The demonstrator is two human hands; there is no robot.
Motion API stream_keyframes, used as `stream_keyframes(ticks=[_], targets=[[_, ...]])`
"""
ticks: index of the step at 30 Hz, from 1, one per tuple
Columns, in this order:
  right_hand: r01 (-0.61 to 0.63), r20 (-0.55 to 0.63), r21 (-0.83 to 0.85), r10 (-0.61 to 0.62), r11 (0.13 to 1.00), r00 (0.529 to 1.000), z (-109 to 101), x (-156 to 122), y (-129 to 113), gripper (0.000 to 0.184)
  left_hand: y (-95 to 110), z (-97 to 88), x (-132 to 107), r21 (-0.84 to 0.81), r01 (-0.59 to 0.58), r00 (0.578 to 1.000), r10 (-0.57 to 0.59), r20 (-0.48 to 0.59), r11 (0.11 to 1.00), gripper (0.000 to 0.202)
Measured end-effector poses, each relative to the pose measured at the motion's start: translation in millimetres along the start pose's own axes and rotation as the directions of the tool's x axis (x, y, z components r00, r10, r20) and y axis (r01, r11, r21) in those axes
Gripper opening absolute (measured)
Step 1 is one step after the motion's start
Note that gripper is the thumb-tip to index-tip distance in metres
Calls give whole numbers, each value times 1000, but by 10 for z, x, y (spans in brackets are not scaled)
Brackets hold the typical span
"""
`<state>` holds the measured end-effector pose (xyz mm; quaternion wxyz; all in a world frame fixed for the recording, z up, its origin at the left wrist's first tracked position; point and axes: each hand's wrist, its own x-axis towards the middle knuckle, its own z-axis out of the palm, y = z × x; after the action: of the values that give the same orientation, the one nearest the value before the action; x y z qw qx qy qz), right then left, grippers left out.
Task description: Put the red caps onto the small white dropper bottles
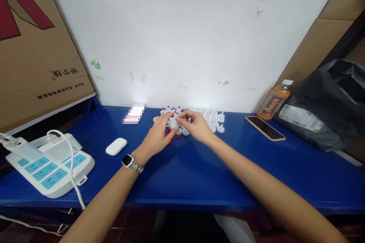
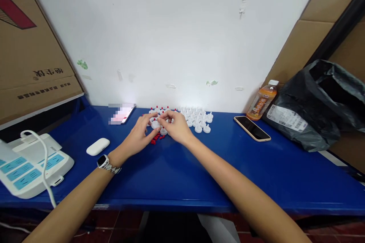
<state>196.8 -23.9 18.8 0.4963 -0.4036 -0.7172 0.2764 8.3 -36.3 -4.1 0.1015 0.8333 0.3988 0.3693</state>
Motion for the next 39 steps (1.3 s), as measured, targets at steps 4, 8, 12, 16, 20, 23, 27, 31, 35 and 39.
stream_keyframes(ticks=[4,8,12,16,20,23,27,31,35,39], targets=[[-19,-18,-17,18,1000,1000,40,-246,65,22,-36,24,6,-14,-42,992,43,119,999,34],[177,200,-406,-101,897,974,-108,-331,182,15,-114,-7,10,22,3,998,-5,64,1000,35],[320,380,-587,-97,744,920,-161,-363,230,17,-153,-17,8,53,15,998,-18,65,998,35],[338,402,-614,-86,714,912,-122,-347,233,16,-151,1,8,60,-5,998,2,59,998,34],[327,387,-614,-87,719,918,-93,-357,220,13,-178,17,13,64,7,997,-11,71,998,34],[311,378,-594,-85,742,922,-86,-374,210,10,-205,29,18,72,-12,997,7,71,997,34],[154,225,-426,-60,892,973,-104,-351,196,12,-167,34,10,92,-25,996,17,86,995,36],[-86,-43,110,91,990,995,-92,-294,181,24,-17,42,-28,96,-29,989,15,144,995,42],[-146,-44,382,176,913,983,-13,-284,169,35,122,65,-66,84,-60,981,43,190,995,47],[-136,-25,383,158,914,987,30,-303,155,34,150,66,-71,65,-88,977,73,200,994,45]])
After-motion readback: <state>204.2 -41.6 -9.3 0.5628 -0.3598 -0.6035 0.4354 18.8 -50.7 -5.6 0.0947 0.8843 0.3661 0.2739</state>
